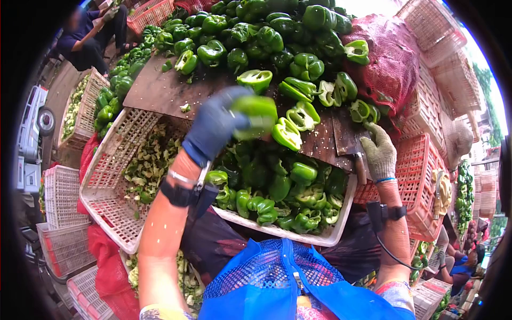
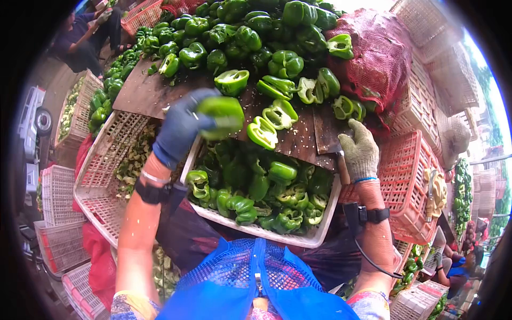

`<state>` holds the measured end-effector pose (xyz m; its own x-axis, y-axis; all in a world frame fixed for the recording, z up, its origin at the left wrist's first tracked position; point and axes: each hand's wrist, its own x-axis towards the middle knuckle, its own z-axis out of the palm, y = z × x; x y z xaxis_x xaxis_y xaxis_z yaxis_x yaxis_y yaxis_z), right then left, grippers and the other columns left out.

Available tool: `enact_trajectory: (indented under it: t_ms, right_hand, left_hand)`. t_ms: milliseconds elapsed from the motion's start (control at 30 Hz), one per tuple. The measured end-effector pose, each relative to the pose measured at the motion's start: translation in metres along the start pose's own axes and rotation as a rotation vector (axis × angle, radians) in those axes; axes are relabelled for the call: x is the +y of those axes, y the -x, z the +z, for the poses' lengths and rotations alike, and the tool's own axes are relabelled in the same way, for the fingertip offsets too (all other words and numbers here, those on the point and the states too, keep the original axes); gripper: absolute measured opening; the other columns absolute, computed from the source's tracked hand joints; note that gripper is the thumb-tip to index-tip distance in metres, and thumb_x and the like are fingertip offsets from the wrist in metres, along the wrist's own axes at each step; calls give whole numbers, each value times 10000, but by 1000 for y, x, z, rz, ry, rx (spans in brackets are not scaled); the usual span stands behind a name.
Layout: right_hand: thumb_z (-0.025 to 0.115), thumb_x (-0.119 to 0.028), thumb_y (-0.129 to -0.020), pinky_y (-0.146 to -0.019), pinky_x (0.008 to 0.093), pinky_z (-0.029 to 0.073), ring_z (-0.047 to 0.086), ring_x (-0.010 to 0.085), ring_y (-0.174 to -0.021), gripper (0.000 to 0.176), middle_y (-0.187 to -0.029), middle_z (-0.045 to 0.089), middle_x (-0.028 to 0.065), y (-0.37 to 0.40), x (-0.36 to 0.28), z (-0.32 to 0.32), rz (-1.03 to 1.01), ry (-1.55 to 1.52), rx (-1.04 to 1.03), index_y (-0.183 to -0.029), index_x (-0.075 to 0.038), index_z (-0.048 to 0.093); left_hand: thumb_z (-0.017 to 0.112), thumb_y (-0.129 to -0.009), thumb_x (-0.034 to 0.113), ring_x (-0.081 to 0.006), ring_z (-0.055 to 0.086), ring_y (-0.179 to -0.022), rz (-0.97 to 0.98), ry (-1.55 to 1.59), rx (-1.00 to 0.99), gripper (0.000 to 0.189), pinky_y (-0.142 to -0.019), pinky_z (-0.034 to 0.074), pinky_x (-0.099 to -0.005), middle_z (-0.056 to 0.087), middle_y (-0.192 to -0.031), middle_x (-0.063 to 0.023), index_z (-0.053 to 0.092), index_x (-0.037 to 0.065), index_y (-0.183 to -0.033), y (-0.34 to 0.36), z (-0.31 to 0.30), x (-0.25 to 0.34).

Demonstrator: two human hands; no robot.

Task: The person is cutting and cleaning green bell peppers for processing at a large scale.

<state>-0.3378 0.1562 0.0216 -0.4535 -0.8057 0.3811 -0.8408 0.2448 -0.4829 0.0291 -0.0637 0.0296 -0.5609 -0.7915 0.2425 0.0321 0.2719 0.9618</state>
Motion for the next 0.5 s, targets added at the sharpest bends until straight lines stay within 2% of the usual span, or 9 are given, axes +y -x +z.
enact_trajectory:
  t_ms: [67,100,133,200,233,333,367,467,500]
  right_hand:
    - [745,-192,-862,-897,344,543,697,228,-969,434,-1098,725,143,12,-19,-2,138,-179,-48,-1260,-35,672]
    - [746,-174,-861,-891,324,542,694,197,-952,427,-1079,731,129,18,-32,-3,201,-267,-78,-1257,-28,675]
    - [738,-140,-864,-865,292,540,668,141,-913,414,-1019,732,89,26,-43,-3,208,-319,-95,-1252,-13,672]
    - [737,-132,-869,-854,300,548,675,140,-918,398,-1045,737,88,43,-52,1,254,-451,-195,-1240,-2,675]
    - [734,-118,-865,-857,306,555,691,164,-919,383,-1037,738,100,51,-60,3,216,-470,-209,-1224,6,681]
    - [733,-83,-854,-889,321,565,714,203,-953,389,-1052,734,139,67,-78,1,128,-369,-334,-1229,8,683]
    - [735,-85,-853,-887,325,567,714,195,-965,395,-1082,736,152,68,-83,-1,147,-356,-378,-1233,9,682]
    - [717,-101,-874,-863,300,560,702,175,-930,374,-1041,734,118,69,-92,6,216,-465,-371,-1226,21,679]
    - [709,-99,-880,-847,286,556,689,153,-913,364,-1030,728,95,67,-96,8,308,-599,-363,-1220,25,677]
  left_hand:
    - [836,-741,187,-228,710,-1015,-145,-479,-95,618,-908,562,-350,733,-1117,-172,635,-19,-1288,18,-3,1]
    - [826,-740,199,-237,688,-1023,-284,-335,0,661,-932,548,-364,707,-1111,-160,615,1,-1335,10,-1,7]
    - [824,-735,198,-277,689,-1028,-180,-521,65,671,-928,549,-391,699,-1136,-172,609,13,-1343,-6,-3,-2]
    - [820,-725,198,-355,691,-1037,25,-872,194,692,-921,552,-447,684,-1187,-195,595,38,-1359,-30,-1,-30]
    - [771,-747,185,-422,661,-1058,-39,-1006,155,650,-911,548,-502,657,-1211,-211,586,114,-1367,-42,7,-23]
    - [676,-818,198,-382,680,-1050,-34,-1299,-62,511,-890,547,-505,652,-1170,-206,589,175,-1320,-77,21,-30]
    - [641,-844,180,-371,698,-1009,5,-1333,-119,372,-858,556,-510,674,-1129,-188,643,200,-1215,-88,25,-41]
    - [625,-856,167,-379,713,-938,61,-1343,-154,278,-830,560,-521,693,-1070,-160,684,219,-1123,-104,29,-71]
    - [638,-856,195,-372,723,-887,94,-1303,-68,215,-797,570,-508,722,-993,-147,728,220,-1050,-99,32,-73]
